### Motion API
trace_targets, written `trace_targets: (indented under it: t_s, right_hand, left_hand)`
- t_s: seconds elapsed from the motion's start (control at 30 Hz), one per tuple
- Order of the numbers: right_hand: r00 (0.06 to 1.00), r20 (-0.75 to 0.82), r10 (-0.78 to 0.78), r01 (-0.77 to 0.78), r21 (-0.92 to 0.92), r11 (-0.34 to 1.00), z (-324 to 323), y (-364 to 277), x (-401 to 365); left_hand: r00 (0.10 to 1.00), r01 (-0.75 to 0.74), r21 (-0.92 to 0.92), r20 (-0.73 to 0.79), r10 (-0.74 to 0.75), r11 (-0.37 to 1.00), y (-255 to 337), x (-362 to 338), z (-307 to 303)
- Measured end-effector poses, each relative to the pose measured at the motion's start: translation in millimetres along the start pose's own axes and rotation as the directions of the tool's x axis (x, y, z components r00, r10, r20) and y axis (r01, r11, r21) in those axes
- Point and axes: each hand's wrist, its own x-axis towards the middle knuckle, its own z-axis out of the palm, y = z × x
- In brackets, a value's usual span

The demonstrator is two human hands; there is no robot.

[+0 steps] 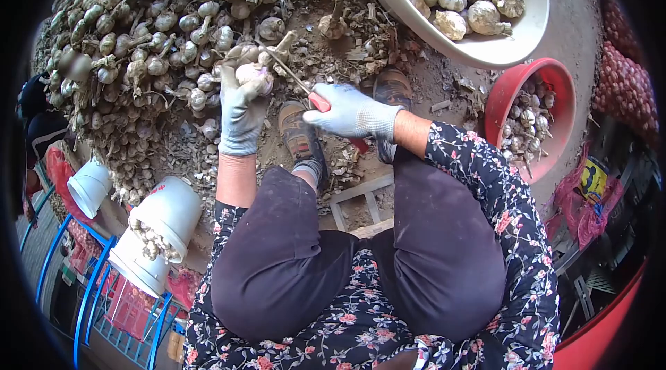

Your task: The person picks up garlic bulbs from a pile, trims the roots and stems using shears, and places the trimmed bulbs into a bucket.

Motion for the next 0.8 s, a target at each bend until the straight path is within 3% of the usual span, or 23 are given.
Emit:
trace_targets:
  t_s: [0.07,0.13,0.2,0.27,0.3,0.33,0.4,0.47,0.53,0.6,0.67,0.7,0.73,0.77,0.8]
  right_hand:
    - [0.997,-0.071,-0.03,0.024,-0.079,0.997,-2,5,-4]
    - [0.995,-0.078,0.065,-0.051,0.17,0.984,-6,13,-12]
    - [0.99,-0.084,0.11,-0.095,0.171,0.981,-7,16,-11]
    - [0.971,-0.02,0.24,-0.195,0.517,0.833,-9,10,-6]
    - [0.98,-0.057,0.191,-0.144,0.462,0.875,-12,8,-1]
    - [0.979,-0.061,0.193,-0.143,0.467,0.872,-9,8,4]
    - [0.977,-0.204,0.063,0.046,0.488,0.871,-5,9,16]
    - [0.983,-0.161,0.083,0.007,0.492,0.87,-8,7,21]
    - [0.979,-0.204,0.001,0.101,0.488,0.867,-2,16,30]
    - [0.939,-0.343,-0.029,0.247,0.612,0.751,15,31,36]
    - [0.969,-0.197,0.151,0.047,0.743,0.668,4,19,16]
    - [0.971,-0.162,0.178,-0.006,0.722,0.692,2,26,13]
    - [0.971,-0.148,0.185,-0.034,0.685,0.727,4,40,16]
    - [0.967,-0.154,0.202,-0.08,0.571,0.817,4,55,14]
    - [0.961,-0.159,0.225,-0.133,0.449,0.884,4,60,9]
  left_hand:
    - [1.0,0.001,-0.007,0.007,-0.001,1.0,1,-2,-6]
    - [0.999,-0.028,0.046,0.018,0.028,0.999,1,-1,-7]
    - [0.999,-0.032,0.021,0.026,0.031,0.999,3,-1,-5]
    - [0.993,0.029,0.023,0.112,-0.031,0.999,7,-4,2]
    - [0.978,0.034,-0.03,0.206,-0.027,0.999,5,-4,1]
    - [0.974,0.105,0.032,0.198,-0.109,0.994,4,-4,0]
    - [0.96,0.103,0.164,0.242,-0.141,0.981,3,-6,4]
    - [0.955,0.159,0.211,0.215,-0.204,0.965,5,-9,12]
    - [0.942,0.221,0.247,0.197,-0.272,0.943,10,-6,18]
    - [0.867,0.305,0.563,0.169,-0.468,0.768,22,-3,20]
    - [0.835,0.181,0.884,0.094,-0.542,0.432,24,-4,18]
    - [0.9,-0.011,0.996,0.049,-0.432,0.09,23,-9,13]
    - [0.953,-0.15,0.946,0.061,-0.296,-0.288,24,-10,13]
    - [0.945,0.055,0.951,-0.148,-0.293,-0.303,28,-4,13]
    - [0.967,0.082,0.958,-0.143,-0.213,-0.274,32,-2,13]
